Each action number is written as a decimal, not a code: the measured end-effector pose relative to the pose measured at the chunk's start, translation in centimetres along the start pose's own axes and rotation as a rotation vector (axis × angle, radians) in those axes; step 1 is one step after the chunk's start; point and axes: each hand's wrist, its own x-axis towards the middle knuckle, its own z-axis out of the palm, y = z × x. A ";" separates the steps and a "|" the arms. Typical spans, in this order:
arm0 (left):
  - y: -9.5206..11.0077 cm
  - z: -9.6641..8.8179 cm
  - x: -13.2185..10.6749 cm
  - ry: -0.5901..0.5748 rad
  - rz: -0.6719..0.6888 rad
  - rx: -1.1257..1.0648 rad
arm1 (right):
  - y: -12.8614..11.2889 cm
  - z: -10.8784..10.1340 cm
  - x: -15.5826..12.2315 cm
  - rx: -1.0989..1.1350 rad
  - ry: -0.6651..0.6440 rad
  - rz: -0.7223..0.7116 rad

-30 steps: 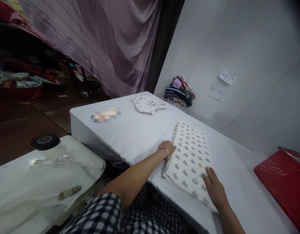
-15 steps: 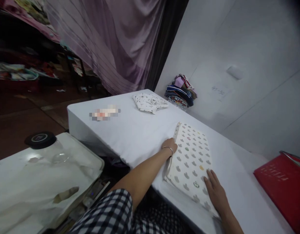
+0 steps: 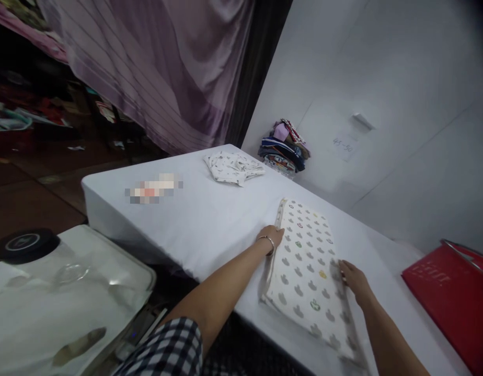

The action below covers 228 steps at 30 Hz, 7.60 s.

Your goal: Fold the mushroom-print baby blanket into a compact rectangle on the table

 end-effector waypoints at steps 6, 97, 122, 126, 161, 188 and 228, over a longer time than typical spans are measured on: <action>1.7 -0.5 1.8 0.030 -0.025 0.033 | -2.1 1.1 3.6 0.080 -0.053 0.243; 0.9 0.5 3.2 0.126 0.048 0.314 | -9.1 9.2 17.3 -0.557 -0.240 -0.293; 1.3 0.3 3.1 0.174 0.106 0.266 | 2.3 -2.6 -13.5 0.412 -0.085 0.173; 1.6 0.1 3.2 0.186 0.094 0.259 | 2.6 -3.3 -15.7 0.466 -0.125 0.262; -2.0 2.7 -9.1 -0.056 0.544 0.507 | 3.7 -1.6 -19.6 -0.047 0.089 -0.104; -1.8 2.5 -9.6 -0.026 0.528 0.444 | 3.7 -2.5 -19.5 -0.593 0.096 -0.027; -6.4 -1.6 -17.5 0.074 0.391 0.184 | -5.9 4.5 -20.3 -0.215 -0.151 -0.954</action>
